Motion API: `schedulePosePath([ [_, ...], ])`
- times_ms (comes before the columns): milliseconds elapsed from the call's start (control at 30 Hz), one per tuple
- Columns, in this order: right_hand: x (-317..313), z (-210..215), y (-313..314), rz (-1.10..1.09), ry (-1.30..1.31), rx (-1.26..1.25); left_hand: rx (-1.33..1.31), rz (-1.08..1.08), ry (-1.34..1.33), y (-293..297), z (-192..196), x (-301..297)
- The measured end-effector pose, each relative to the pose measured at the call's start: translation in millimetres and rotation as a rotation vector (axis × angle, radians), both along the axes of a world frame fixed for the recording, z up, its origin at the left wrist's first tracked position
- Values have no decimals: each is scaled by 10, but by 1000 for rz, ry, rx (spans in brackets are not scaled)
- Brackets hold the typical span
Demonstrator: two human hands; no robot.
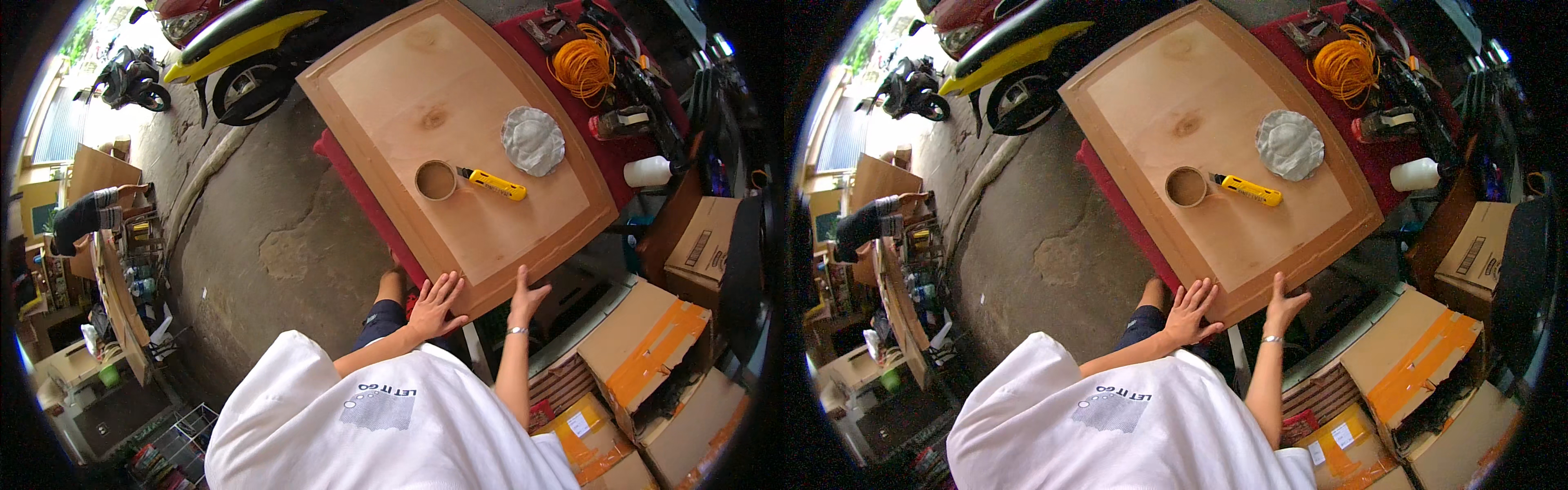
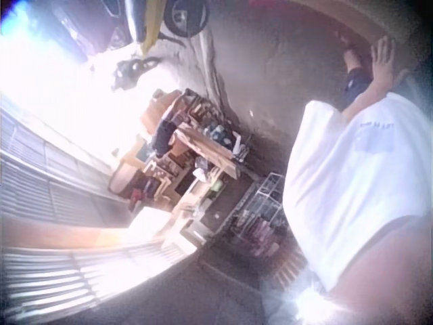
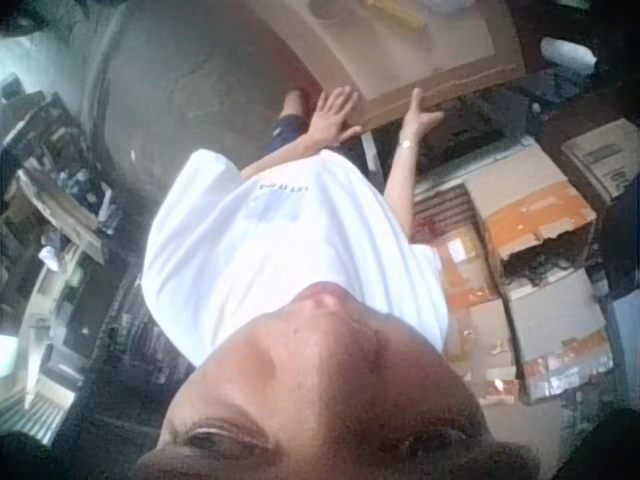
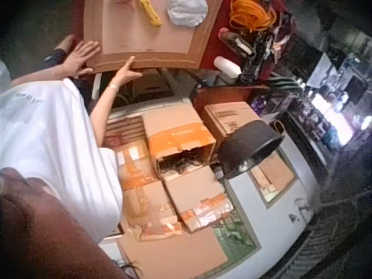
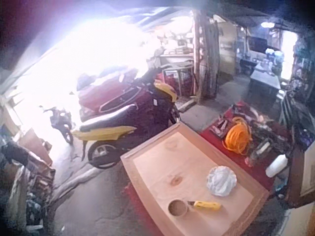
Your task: The person aligns and presses a wooden frame onto a backing board, then measures and marks the board with a tape measure and utility knife. They place screws into pre-drilled holes and use a power drill to fasten the frame to the backing board.
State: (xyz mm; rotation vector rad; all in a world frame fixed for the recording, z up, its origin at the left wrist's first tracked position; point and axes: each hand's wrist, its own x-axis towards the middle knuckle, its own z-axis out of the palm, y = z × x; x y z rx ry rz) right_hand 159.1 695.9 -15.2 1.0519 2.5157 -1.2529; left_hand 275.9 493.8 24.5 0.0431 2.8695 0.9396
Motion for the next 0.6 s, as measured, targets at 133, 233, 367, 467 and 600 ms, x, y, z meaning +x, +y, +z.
schedulePosePath([
  [133,710,39,-385,104,-1,104,-53,-36,-42,-32,-25,11],
  [233,1129,56,-590,214,8,125,-156,-132,-12,-156,60,-41],
  [367,1318,154,-662,340,53,140,-29,-119,14,-667,183,-78],
  [467,1327,337,-651,409,107,224,-108,12,97,-1290,196,-198],
  [600,1278,670,-754,468,198,371,101,573,172,-2282,-111,-681],
])
